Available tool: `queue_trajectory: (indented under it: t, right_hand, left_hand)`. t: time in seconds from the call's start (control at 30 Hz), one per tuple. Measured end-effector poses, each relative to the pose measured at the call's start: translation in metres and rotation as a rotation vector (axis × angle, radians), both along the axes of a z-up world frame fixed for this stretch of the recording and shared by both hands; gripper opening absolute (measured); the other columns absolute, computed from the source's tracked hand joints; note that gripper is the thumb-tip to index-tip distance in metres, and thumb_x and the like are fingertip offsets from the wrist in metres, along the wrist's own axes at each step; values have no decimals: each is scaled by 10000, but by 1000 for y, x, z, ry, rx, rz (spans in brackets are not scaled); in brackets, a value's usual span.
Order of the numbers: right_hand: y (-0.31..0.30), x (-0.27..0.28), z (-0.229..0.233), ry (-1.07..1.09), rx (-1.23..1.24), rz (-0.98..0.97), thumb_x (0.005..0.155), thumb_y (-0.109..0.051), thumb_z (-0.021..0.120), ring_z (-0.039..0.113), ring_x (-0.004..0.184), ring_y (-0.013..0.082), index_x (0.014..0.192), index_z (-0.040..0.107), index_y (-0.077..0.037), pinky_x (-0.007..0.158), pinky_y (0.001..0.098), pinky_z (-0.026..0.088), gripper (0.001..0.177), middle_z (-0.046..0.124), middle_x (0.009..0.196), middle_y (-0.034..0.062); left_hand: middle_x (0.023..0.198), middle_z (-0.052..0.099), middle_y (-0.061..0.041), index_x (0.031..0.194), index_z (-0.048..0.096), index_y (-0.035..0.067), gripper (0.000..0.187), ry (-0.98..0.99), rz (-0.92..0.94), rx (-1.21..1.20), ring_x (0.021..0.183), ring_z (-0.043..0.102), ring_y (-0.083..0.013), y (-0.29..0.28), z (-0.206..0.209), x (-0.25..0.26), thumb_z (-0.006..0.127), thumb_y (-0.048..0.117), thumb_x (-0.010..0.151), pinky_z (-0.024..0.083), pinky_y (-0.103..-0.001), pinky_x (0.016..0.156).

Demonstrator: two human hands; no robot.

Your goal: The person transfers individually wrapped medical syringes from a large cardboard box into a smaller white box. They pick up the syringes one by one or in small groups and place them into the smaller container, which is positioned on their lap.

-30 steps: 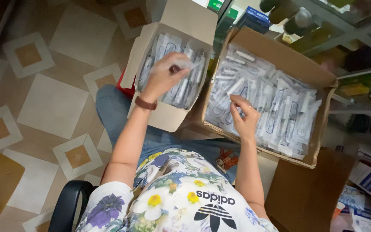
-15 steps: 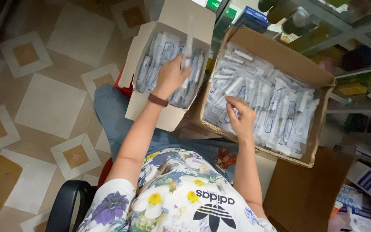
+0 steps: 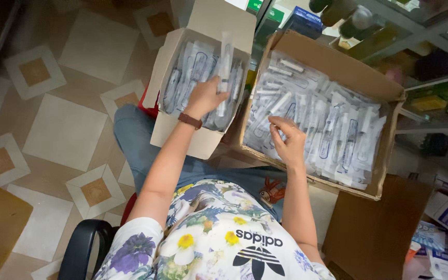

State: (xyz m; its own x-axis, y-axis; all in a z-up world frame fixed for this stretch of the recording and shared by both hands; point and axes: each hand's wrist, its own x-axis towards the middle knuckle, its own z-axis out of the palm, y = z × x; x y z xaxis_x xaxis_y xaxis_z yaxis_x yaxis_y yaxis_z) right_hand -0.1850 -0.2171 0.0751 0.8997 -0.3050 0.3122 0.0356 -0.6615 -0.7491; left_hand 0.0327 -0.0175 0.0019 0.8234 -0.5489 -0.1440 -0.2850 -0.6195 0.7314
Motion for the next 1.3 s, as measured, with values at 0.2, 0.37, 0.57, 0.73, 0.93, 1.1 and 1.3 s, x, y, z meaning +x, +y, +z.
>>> queue_trajectory:
  t: [0.2,0.37,0.57,0.73,0.93,1.1,1.3]
  right_hand:
    - [0,-1,0,12,-11,-1,924,-17,706,730,974,237,1099,757,-47,835,322,566,185,770,1101,110]
    - [-1,0,-2,-37,-50,24,926,-11,709,733,1020,260,1093,753,-44,887,345,566,176,766,1117,115]
    - [-1,-1,1,-30,-40,15,918,-12,711,734,1008,266,1089,754,-42,884,346,567,179,766,1098,117]
    - [-1,-1,3,-13,-67,24,923,-22,712,735,999,265,1089,757,-49,874,343,566,174,768,1091,114]
    - [2,-1,5,-19,-65,15,935,-52,710,739,1009,269,1096,758,-64,867,344,570,168,770,1106,109]
    - [1,-1,6,22,-94,23,924,-51,719,728,980,279,1097,755,-56,856,359,565,176,768,1105,117]
    - [0,0,5,19,-87,56,920,-48,713,730,997,287,1098,749,-50,857,362,570,182,763,1104,125]
  left_hand:
    - [933,741,-213,1215,616,38,463,-118,20,-21,894,705,-421,7,14,11,734,361,904,536,-534,772]
    - [957,738,-226,1301,612,62,537,-119,-18,16,938,694,-437,2,8,19,739,382,888,531,-545,816]
    - [992,737,-229,1339,600,51,599,-154,-26,-55,924,700,-434,-1,-16,14,752,373,857,539,-540,808]
    - [939,736,-217,1290,613,41,558,20,-2,-8,891,714,-405,1,-2,22,731,410,889,544,-519,782]
    - [904,738,-209,1297,589,32,572,-114,-10,-105,852,707,-421,0,-4,17,744,358,853,537,-523,747]
    - [903,731,-217,1324,537,53,565,-50,-25,96,871,703,-441,-2,-9,3,732,349,884,545,-546,758]
    - [942,718,-250,1418,444,81,639,-81,-30,254,870,694,-471,-6,-16,-30,723,239,865,535,-578,750]
